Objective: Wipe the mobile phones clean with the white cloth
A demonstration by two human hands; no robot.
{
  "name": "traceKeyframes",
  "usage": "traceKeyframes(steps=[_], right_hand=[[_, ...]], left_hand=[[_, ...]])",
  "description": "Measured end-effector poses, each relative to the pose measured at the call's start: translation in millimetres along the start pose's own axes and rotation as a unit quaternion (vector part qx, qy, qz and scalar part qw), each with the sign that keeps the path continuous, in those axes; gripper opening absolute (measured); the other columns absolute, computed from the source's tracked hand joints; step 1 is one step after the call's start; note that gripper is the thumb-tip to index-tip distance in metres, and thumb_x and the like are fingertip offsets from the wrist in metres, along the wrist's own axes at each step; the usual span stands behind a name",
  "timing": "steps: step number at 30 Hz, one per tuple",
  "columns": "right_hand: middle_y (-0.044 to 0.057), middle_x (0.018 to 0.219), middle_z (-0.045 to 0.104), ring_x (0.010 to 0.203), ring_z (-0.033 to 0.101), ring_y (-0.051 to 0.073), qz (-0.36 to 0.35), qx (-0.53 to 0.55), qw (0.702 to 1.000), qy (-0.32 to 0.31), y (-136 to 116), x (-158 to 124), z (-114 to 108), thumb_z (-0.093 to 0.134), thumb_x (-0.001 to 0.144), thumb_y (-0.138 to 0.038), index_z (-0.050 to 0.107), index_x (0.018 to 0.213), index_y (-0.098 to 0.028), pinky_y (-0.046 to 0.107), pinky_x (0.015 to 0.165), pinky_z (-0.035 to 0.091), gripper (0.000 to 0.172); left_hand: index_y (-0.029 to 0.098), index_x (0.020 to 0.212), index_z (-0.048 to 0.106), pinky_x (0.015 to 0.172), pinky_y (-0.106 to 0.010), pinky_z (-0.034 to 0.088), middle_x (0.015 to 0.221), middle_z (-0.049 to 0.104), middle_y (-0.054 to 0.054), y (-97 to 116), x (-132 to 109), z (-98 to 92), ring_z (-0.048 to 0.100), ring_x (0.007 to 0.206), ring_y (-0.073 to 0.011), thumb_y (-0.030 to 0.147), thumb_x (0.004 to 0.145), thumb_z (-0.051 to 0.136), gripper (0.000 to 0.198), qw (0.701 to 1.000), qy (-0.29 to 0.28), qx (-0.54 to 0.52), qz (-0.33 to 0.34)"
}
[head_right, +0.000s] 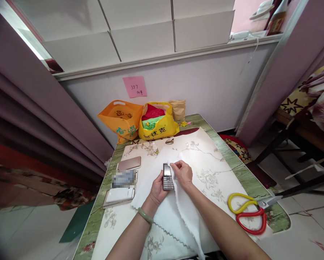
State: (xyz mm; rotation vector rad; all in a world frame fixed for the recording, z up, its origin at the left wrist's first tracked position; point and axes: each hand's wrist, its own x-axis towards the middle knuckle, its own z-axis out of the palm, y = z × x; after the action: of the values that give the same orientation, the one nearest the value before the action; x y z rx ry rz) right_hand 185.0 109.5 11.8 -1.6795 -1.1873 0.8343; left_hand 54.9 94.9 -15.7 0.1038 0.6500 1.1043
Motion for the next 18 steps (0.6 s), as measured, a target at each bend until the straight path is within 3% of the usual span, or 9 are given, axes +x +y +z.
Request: traceKeyframes(steps=[9, 14, 18], right_hand=[[-0.001, 0.071, 0.069, 0.061, 0.061, 0.017, 0.000, -0.010, 1.000, -0.016, 15, -24, -5, 0.064, 0.070, -0.058, 0.068, 0.075, -0.024, 0.027, 0.058, 0.041, 0.035], [0.000, 0.082, 0.070, 0.067, 0.062, 0.018, 0.015, -0.032, 0.999, 0.004, 13, -3, -7, 0.066, 0.069, -0.056, 0.067, 0.085, -0.025, 0.028, 0.061, 0.042, 0.036], [0.005, 0.104, 0.067, 0.086, 0.063, 0.022, -0.015, -0.064, 0.998, 0.024, 3, 10, 3, 0.068, 0.067, -0.055, 0.063, 0.103, -0.024, 0.032, 0.073, 0.045, 0.048]], left_hand=[[0.010, 0.101, 0.067, 0.087, -0.035, 0.051, 0.088, 0.072, -0.008, -1, -1, 1.0, 0.068, 0.079, -0.0189, 0.031, 0.087, 0.060, 0.026, 1.000, -0.015, 0.001, -0.023], [0.012, 0.101, 0.068, 0.085, -0.032, 0.052, 0.088, 0.072, -0.007, -1, -3, 3.6, 0.068, 0.076, -0.0165, 0.029, 0.085, 0.063, 0.024, 1.000, -0.014, 0.018, -0.003], [0.014, 0.102, 0.068, 0.082, -0.029, 0.053, 0.091, 0.072, -0.006, -2, -4, 4.1, 0.068, 0.079, -0.0160, 0.028, 0.084, 0.064, 0.024, 1.000, -0.009, 0.022, 0.006]])
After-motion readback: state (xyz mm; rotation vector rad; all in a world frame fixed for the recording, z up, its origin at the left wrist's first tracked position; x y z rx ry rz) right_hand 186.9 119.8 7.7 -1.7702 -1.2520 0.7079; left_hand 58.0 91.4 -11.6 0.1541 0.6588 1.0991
